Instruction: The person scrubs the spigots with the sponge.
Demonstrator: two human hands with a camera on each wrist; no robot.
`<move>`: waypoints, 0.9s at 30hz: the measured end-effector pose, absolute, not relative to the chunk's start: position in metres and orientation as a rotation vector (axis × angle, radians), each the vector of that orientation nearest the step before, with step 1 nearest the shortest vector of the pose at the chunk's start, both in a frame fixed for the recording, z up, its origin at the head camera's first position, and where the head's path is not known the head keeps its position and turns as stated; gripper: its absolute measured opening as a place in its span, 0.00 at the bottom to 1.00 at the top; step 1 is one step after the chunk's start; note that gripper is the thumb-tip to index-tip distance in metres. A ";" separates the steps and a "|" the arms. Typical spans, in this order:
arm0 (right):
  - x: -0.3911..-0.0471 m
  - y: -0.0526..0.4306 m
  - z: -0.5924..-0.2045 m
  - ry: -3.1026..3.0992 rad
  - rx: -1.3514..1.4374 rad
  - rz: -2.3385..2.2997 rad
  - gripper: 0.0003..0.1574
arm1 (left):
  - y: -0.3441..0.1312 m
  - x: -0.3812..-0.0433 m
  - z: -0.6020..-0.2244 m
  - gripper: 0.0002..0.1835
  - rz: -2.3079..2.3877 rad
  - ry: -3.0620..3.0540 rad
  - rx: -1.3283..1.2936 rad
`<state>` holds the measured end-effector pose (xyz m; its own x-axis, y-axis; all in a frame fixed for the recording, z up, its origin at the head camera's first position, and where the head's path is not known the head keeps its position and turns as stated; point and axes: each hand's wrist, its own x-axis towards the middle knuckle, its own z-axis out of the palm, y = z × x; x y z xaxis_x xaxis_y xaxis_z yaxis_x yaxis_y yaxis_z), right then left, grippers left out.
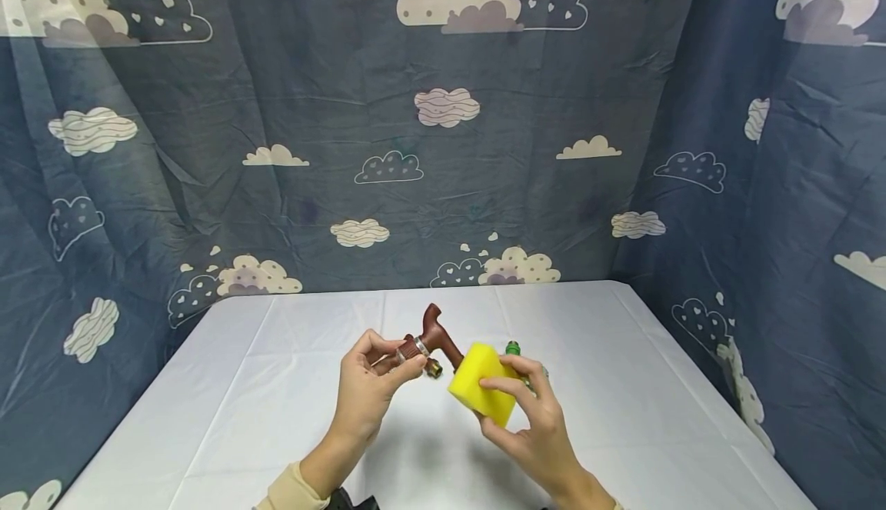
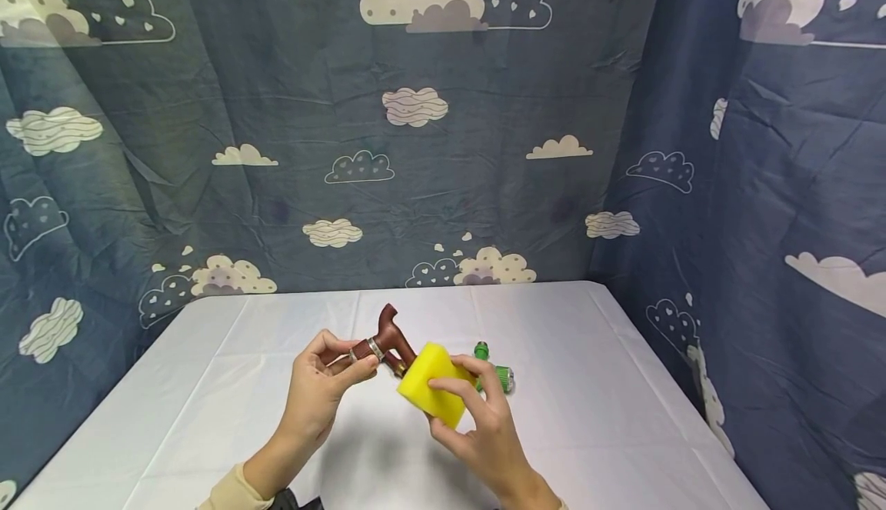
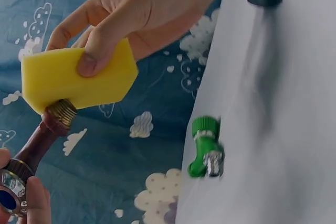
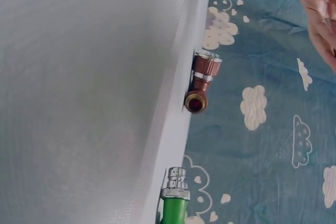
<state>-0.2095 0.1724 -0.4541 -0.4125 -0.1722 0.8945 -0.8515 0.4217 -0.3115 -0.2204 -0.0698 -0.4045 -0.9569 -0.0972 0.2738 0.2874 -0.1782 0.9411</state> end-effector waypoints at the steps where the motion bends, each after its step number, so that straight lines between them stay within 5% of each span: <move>1: -0.210 0.172 -0.454 -1.814 0.882 1.047 0.34 | -0.069 -0.221 -0.406 0.18 -2.258 -1.830 -0.205; 7: -0.215 0.174 -0.456 -1.663 0.912 1.194 0.30 | -0.067 -0.222 -0.409 0.15 -2.327 -1.947 -0.186; 14: -0.213 0.177 -0.452 -1.577 0.929 1.406 0.34 | -0.064 -0.219 -0.412 0.24 -2.318 -2.183 -0.353; 27: -0.214 0.175 -0.453 -1.500 1.019 1.346 0.27 | -0.054 -0.214 -0.420 0.19 -2.506 -2.259 -0.401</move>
